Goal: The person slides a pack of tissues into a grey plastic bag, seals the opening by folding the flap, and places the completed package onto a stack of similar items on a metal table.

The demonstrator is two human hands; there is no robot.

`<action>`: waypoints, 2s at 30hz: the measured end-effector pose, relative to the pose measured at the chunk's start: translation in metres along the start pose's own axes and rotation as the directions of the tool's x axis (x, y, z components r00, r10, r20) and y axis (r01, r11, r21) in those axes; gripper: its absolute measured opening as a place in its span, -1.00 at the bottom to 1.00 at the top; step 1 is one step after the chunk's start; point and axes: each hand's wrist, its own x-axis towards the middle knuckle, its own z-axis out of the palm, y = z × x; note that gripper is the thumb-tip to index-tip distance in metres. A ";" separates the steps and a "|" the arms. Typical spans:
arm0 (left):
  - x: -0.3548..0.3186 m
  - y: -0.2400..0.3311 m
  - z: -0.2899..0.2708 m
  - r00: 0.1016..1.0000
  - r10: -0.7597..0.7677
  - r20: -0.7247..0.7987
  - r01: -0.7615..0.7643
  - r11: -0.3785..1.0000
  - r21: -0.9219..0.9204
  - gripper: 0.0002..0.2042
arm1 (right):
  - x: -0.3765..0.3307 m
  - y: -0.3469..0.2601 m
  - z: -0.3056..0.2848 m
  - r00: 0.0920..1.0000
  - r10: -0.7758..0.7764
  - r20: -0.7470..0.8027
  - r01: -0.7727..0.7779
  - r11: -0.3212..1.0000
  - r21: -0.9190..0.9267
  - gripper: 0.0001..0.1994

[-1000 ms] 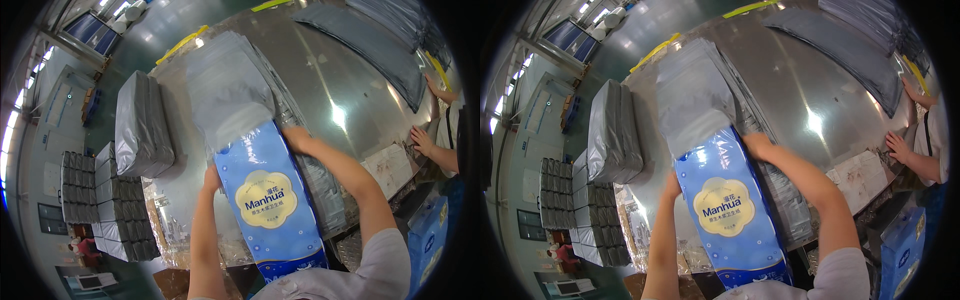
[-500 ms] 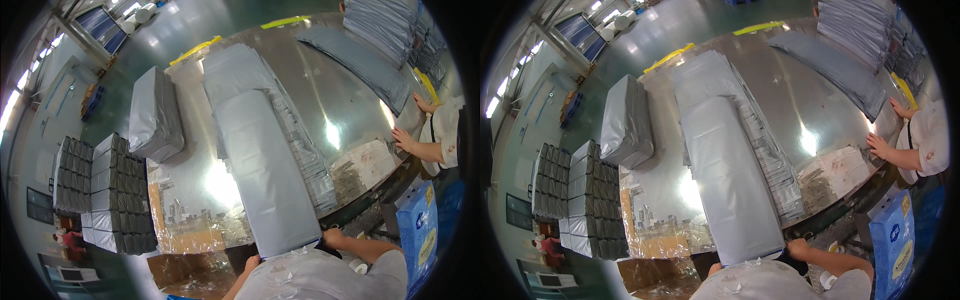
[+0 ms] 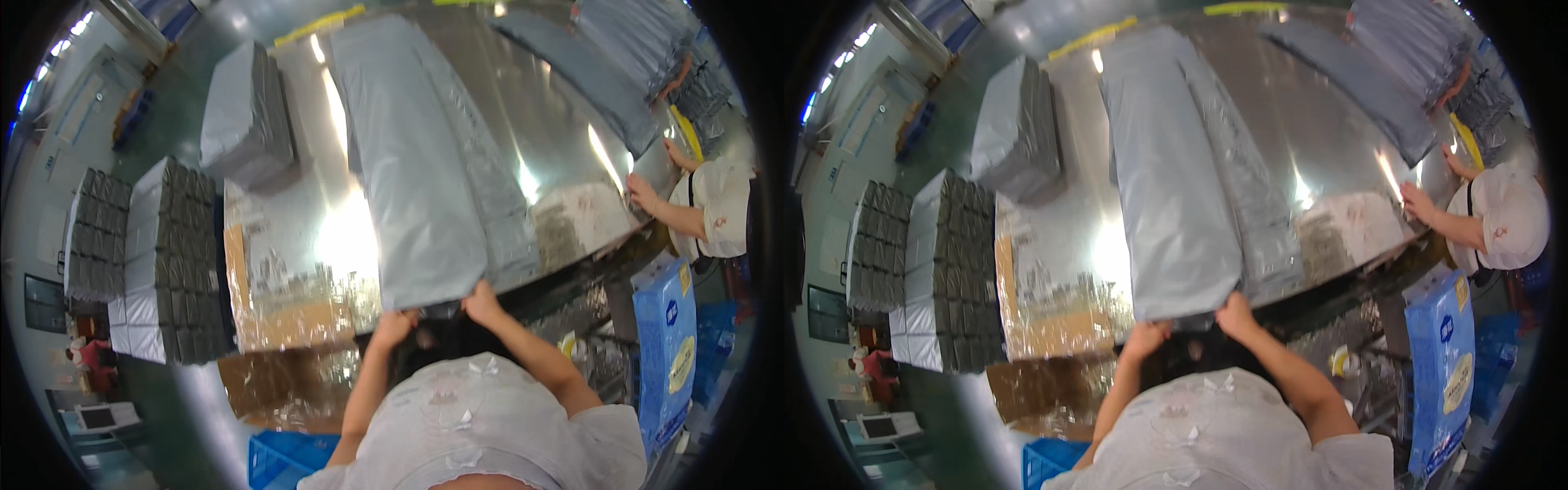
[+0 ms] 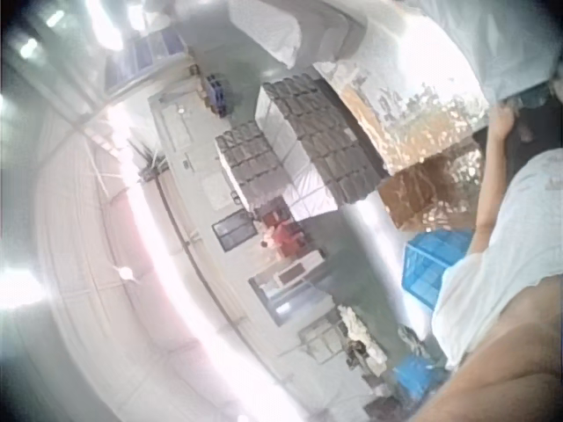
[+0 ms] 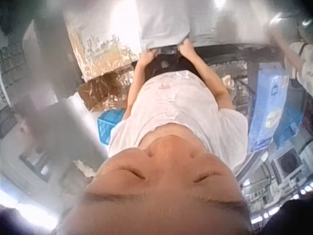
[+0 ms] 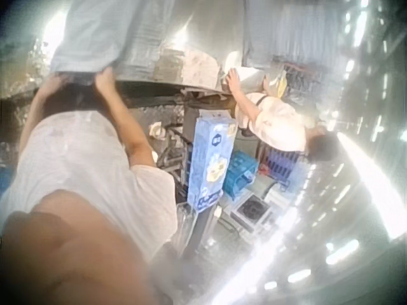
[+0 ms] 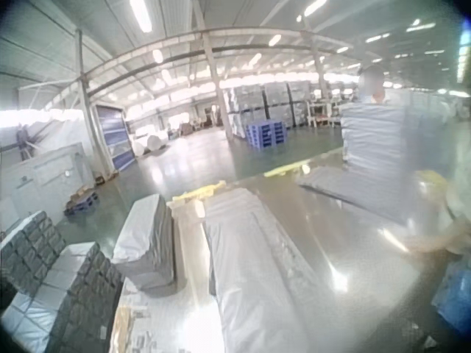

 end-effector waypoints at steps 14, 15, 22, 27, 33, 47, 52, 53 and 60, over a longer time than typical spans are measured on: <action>-0.020 0.017 0.039 0.837 0.547 -0.019 -0.541 0.832 0.122 -0.70 | -0.044 0.042 -0.058 0.971 0.201 -0.134 -0.161 0.952 0.259 -0.63; -0.002 0.014 0.045 0.758 0.648 -0.077 -0.604 0.741 0.292 -0.68 | -0.046 0.041 -0.057 0.962 0.269 -0.050 -0.236 0.908 0.346 -0.66; 0.027 0.019 0.066 0.844 0.370 0.389 -0.500 0.805 0.320 -0.74 | -0.060 0.025 -0.061 0.930 0.335 0.152 -0.361 0.750 0.554 -0.81; 0.025 0.058 0.103 0.778 0.583 0.233 -0.626 0.751 0.211 -0.79 | -0.057 0.008 -0.062 0.920 0.268 0.285 -0.382 0.774 0.505 -0.83; 0.028 0.062 0.114 0.752 0.586 0.300 -0.646 0.746 0.162 -0.86 | -0.056 0.014 -0.064 0.907 0.221 0.357 -0.381 0.793 0.475 -0.80; -0.083 -0.077 -0.051 0.976 0.108 -0.188 -0.083 0.987 0.136 -0.90 | -0.045 0.013 -0.073 0.961 0.187 0.204 -0.265 0.832 0.488 -0.60; -0.125 -0.127 -0.087 0.954 -0.036 -0.298 0.166 0.890 0.424 -0.86 | -0.015 -0.001 -0.063 0.969 0.238 0.071 -0.248 0.935 0.253 -0.52; -0.129 -0.131 -0.092 0.943 -0.039 -0.332 0.196 0.868 0.456 -0.86 | -0.011 0.002 -0.061 0.959 0.278 0.054 -0.282 0.919 0.274 -0.56; -0.158 -0.181 -0.113 0.762 0.023 -0.648 0.414 0.751 0.514 -0.90 | -0.008 0.026 -0.066 0.936 0.338 -0.099 -0.335 0.941 0.048 -0.76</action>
